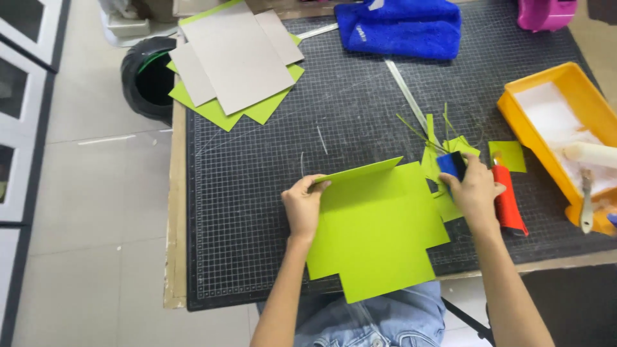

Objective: Applying glue to the edges of a cardboard template and folding paper over them to create a finished craft object.

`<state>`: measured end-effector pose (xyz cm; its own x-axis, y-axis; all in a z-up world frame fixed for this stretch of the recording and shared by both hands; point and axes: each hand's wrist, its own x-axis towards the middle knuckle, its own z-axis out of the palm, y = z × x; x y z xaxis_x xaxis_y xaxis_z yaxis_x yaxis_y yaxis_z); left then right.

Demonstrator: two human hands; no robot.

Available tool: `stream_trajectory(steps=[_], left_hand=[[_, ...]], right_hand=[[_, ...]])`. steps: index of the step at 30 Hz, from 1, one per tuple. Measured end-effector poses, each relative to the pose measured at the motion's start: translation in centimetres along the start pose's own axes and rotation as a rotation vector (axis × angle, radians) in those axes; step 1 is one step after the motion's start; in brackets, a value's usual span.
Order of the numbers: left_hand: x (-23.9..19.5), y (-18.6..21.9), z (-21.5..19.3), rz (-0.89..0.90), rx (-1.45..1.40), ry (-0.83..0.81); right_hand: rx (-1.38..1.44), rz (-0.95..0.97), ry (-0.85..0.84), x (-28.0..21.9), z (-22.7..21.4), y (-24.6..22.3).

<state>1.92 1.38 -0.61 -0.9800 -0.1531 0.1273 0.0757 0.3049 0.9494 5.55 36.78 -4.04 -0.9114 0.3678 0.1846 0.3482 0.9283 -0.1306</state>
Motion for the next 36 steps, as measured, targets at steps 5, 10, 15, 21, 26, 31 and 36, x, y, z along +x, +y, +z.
stream_trajectory(steps=[5,10,15,21,26,31,36], left_hand=[[-1.7,-0.9,0.7,0.008,0.075,0.102],[-1.5,-0.7,0.1,0.039,0.115,0.121],[-1.4,-0.6,0.2,0.034,0.114,0.128],[-1.7,-6.4,1.8,0.062,0.116,0.117],[-1.3,-1.2,0.5,0.049,0.149,0.139],[-1.1,-0.1,0.0,0.047,0.116,0.133],[-1.1,-0.3,0.3,0.047,0.112,0.123]], right_hand=[[0.238,-0.071,0.181,0.5,-4.6,-5.3],[0.273,-0.144,0.102,-0.5,-5.0,-14.4],[0.165,-0.065,-0.137,-4.3,-6.7,-22.9],[0.146,-0.324,-0.165,-7.5,-3.0,-28.0],[0.066,-0.389,0.016,-6.6,-3.6,-25.2],[0.019,-0.208,0.032,-1.0,-5.6,-16.3],[0.037,0.009,-0.219,4.0,-1.4,-7.4]])
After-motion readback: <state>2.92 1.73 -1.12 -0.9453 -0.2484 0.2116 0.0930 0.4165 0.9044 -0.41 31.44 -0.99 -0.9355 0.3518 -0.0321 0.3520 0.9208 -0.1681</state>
